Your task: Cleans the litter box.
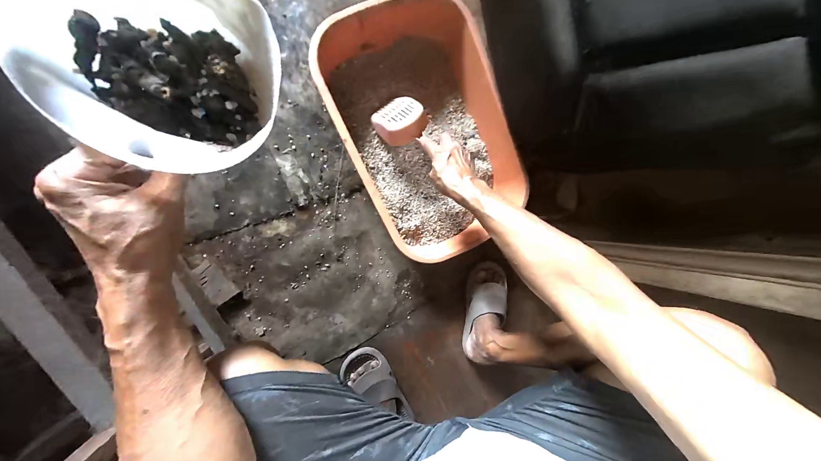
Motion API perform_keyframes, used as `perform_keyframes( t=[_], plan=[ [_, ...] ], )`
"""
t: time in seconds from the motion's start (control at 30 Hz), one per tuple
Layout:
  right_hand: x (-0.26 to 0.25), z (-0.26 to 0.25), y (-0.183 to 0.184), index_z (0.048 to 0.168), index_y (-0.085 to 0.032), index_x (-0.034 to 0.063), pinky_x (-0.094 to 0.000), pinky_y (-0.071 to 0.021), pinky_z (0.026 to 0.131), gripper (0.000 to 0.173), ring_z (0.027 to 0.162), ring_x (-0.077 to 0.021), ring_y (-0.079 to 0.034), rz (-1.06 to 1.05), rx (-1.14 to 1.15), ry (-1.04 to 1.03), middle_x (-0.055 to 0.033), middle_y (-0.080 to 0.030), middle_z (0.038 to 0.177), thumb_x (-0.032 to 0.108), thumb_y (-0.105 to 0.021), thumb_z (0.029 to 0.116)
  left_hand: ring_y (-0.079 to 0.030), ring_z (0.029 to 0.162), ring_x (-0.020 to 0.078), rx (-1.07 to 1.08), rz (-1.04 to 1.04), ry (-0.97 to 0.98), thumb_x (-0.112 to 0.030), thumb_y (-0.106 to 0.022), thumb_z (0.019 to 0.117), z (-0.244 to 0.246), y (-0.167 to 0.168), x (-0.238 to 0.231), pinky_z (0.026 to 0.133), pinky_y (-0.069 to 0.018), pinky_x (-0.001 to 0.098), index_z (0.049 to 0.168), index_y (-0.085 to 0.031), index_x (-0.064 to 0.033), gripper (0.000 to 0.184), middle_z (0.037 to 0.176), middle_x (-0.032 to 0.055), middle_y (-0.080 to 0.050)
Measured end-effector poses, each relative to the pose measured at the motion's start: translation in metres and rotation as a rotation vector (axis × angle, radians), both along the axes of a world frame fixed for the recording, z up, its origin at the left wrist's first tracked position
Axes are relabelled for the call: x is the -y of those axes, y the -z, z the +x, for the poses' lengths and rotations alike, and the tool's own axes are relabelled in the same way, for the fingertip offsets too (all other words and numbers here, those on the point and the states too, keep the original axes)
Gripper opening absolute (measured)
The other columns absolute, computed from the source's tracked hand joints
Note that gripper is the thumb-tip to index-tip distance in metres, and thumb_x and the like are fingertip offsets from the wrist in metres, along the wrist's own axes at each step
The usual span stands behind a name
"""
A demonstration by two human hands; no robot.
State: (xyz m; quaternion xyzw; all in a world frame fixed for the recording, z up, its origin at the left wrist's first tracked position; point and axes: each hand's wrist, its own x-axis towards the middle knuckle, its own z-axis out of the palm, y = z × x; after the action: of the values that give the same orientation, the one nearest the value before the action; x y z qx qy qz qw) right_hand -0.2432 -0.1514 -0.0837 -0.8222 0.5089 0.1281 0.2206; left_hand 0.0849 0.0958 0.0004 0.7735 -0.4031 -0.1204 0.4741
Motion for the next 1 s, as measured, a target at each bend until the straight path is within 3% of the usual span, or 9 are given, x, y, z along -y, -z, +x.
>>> perform_keyframes(
  t=[0.07,0.2,0.33,0.47,0.57,0.63,0.73,0.87,1.0],
  plan=[
    [0.000,-0.024,-0.006,0.149,-0.056,0.0236,-0.0624,-0.0515,0.094,0.049,0.125,-0.0437,-0.058,-0.020,-0.066,-0.013,-0.0241,-0.054,0.142,0.014,-0.052,0.1010,-0.063,0.080,0.0008,0.004,0.014,0.000,-0.035,-0.079,0.0885,-0.001,0.002,0.000,0.076,-0.0533,0.0252,0.090,-0.067,-0.0088,0.029,0.086,-0.0026,-0.068],
    [0.002,-0.090,-0.043,0.142,-0.062,0.0260,-0.0656,-0.0524,0.086,0.049,0.116,-0.0448,-0.062,-0.043,-0.223,-0.040,-0.0243,-0.059,0.135,0.016,-0.059,0.0951,-0.057,0.074,-0.0060,0.046,0.036,-0.009,-0.035,-0.076,0.0892,-0.010,-0.013,0.005,0.071,-0.0479,0.0191,0.088,-0.065,-0.0098,0.028,0.080,-0.0069,-0.063],
    [-0.003,-0.138,-0.063,0.135,-0.068,0.0212,-0.0651,-0.0530,0.081,0.043,0.108,-0.0446,-0.066,-0.046,-0.278,-0.051,-0.0256,-0.063,0.127,0.018,-0.059,0.0938,-0.051,0.068,-0.0094,0.055,0.039,-0.012,-0.028,-0.073,0.0891,-0.020,-0.030,0.013,0.065,-0.0426,0.0150,0.080,-0.059,-0.0111,0.024,0.074,-0.0096,-0.057],
    [-0.022,-0.151,-0.074,0.134,-0.067,0.0157,-0.0651,-0.0535,0.080,0.037,0.106,-0.0460,-0.067,-0.068,-0.315,-0.013,-0.0268,-0.063,0.126,0.022,-0.055,0.1000,-0.048,0.071,-0.0117,0.059,0.101,-0.008,-0.031,-0.071,0.0913,-0.029,-0.043,0.017,0.069,-0.0421,0.0132,0.084,-0.061,-0.0085,0.026,0.078,-0.0099,-0.057],
    [-0.035,-0.155,-0.085,0.116,-0.073,0.0063,-0.0660,-0.0526,0.074,0.026,0.099,-0.0464,-0.068,-0.088,-0.308,-0.001,-0.0266,-0.067,0.114,0.018,-0.058,0.0983,-0.055,0.076,-0.0047,0.056,0.073,0.033,-0.029,-0.071,0.0926,-0.026,-0.038,0.017,0.074,-0.0463,0.0201,0.090,-0.066,-0.0038,0.026,0.083,-0.0020,-0.063],
    [-0.041,-0.149,-0.096,0.110,-0.074,0.0044,-0.0654,-0.0517,0.072,0.024,0.096,-0.0462,-0.068,-0.109,-0.330,0.017,-0.0260,-0.068,0.111,0.016,-0.058,0.0966,-0.056,0.075,-0.0070,0.033,0.060,0.038,-0.028,-0.072,0.0918,-0.025,-0.037,0.015,0.073,-0.0471,0.0180,0.090,-0.066,-0.0058,0.023,0.082,-0.0048,-0.064],
    [-0.053,-0.138,-0.098,0.120,-0.072,0.0069,-0.0645,-0.0523,0.069,0.028,0.092,-0.0462,-0.067,-0.152,-0.199,-0.017,-0.0267,-0.065,0.111,0.015,-0.060,0.0964,-0.056,0.074,-0.0082,0.004,0.044,0.028,-0.026,-0.073,0.0915,-0.022,-0.036,0.012,0.072,-0.0473,0.0170,0.090,-0.067,-0.0076,0.020,0.081,-0.0070,-0.064],
    [-0.075,-0.105,-0.074,0.139,-0.065,0.0183,-0.0638,-0.0544,0.072,0.045,0.098,-0.0456,-0.066,-0.107,-0.014,-0.113,-0.0259,-0.062,0.118,0.010,-0.063,0.0947,-0.054,0.071,-0.0078,0.013,0.068,-0.010,-0.027,-0.074,0.0908,-0.021,-0.039,0.006,0.070,-0.0463,0.0174,0.089,-0.067,-0.0068,0.021,0.080,-0.0064,-0.063],
    [-0.080,-0.065,-0.040,0.132,-0.069,0.0211,-0.0601,-0.0545,0.073,0.040,0.099,-0.0418,-0.066,-0.100,0.002,-0.156,-0.0228,-0.064,0.115,0.012,-0.061,0.0940,-0.054,0.070,-0.0067,0.043,0.087,-0.034,-0.025,-0.073,0.0905,-0.021,-0.041,0.000,0.069,-0.0456,0.0184,0.088,-0.067,-0.0060,0.020,0.078,-0.0052,-0.063]
  ],
)
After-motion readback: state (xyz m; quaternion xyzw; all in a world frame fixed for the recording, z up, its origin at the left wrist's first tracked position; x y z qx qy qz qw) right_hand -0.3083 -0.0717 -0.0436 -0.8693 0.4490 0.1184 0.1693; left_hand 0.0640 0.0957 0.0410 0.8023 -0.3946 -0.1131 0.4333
